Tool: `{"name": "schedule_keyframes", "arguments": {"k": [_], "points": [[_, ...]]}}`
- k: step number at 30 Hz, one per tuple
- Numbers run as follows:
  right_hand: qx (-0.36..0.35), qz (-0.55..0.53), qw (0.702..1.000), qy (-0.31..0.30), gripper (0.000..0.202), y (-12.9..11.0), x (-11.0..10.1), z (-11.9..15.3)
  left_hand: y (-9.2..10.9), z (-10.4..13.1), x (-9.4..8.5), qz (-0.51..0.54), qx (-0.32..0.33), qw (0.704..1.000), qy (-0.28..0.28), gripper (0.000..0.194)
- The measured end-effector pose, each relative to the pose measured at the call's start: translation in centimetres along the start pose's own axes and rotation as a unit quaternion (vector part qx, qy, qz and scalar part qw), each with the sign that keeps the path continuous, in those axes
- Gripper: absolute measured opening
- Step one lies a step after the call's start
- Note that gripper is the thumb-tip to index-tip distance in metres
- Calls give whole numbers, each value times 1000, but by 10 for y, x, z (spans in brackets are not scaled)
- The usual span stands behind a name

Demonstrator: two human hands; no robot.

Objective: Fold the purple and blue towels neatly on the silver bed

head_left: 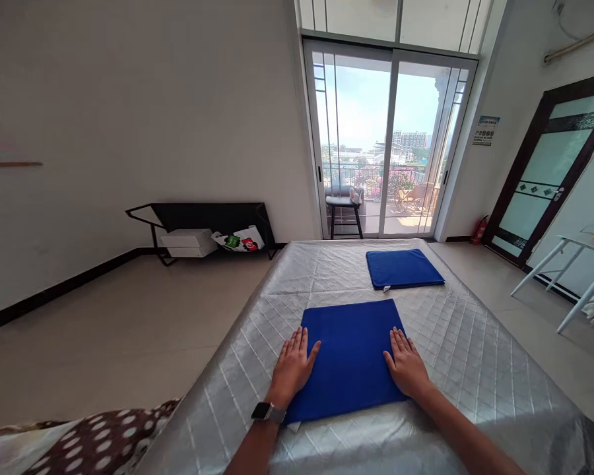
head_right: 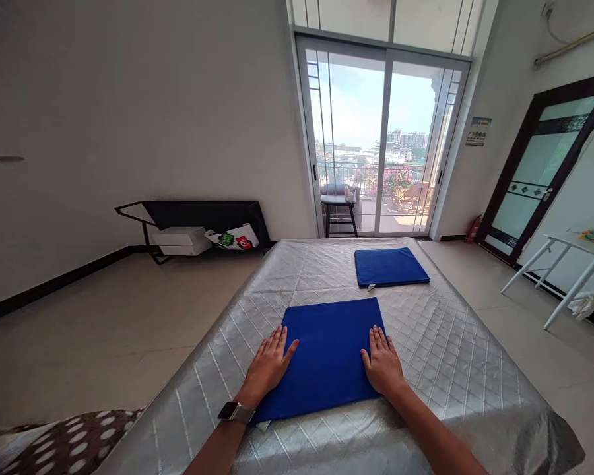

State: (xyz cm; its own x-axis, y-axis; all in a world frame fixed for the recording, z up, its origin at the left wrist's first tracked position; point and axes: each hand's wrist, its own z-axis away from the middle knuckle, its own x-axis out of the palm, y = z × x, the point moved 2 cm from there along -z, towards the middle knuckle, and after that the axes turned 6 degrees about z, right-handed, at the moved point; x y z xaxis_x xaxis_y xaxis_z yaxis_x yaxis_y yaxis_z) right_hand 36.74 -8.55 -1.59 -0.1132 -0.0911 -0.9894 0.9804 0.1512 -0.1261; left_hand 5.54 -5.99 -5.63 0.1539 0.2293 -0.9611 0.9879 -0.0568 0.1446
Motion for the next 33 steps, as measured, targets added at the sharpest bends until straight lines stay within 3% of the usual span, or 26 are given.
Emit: {"name": "schedule_keyframes", "arguments": {"k": [2,4,7,11,14,16,18,25,27,30,33], "points": [[0,-2,1000,14,66,-2,1,4,5,-1,-5,-17,-7,1000,2,79],[8,-6,1000,24,66,-3,2,5,27,-2,-10,-22,1,1000,13,81],[24,-7,999,42,66,-2,4,5,91,-1,-11,11,71,997,18,76],[0,11,999,43,62,0,9,5,187,1,-2,78,190,978,-16,66],[-16,24,999,26,63,2,12,3,213,4,7,99,237,965,-46,59],[-15,18,999,24,63,3,13,1,204,9,9,98,233,966,-52,59],[-10,7,1000,27,63,3,13,0,180,16,9,87,217,971,-49,60],[-3,-19,999,31,69,0,10,1,43,59,23,6,63,998,-32,72],[-2,-18,999,29,69,-1,8,1,13,70,28,-6,35,999,-8,74],[1,-5,1000,18,68,-2,4,4,-3,81,30,-2,10,1000,17,76],[-3,5,1000,14,65,1,7,12,4,84,24,6,-3,1000,20,79]]}}
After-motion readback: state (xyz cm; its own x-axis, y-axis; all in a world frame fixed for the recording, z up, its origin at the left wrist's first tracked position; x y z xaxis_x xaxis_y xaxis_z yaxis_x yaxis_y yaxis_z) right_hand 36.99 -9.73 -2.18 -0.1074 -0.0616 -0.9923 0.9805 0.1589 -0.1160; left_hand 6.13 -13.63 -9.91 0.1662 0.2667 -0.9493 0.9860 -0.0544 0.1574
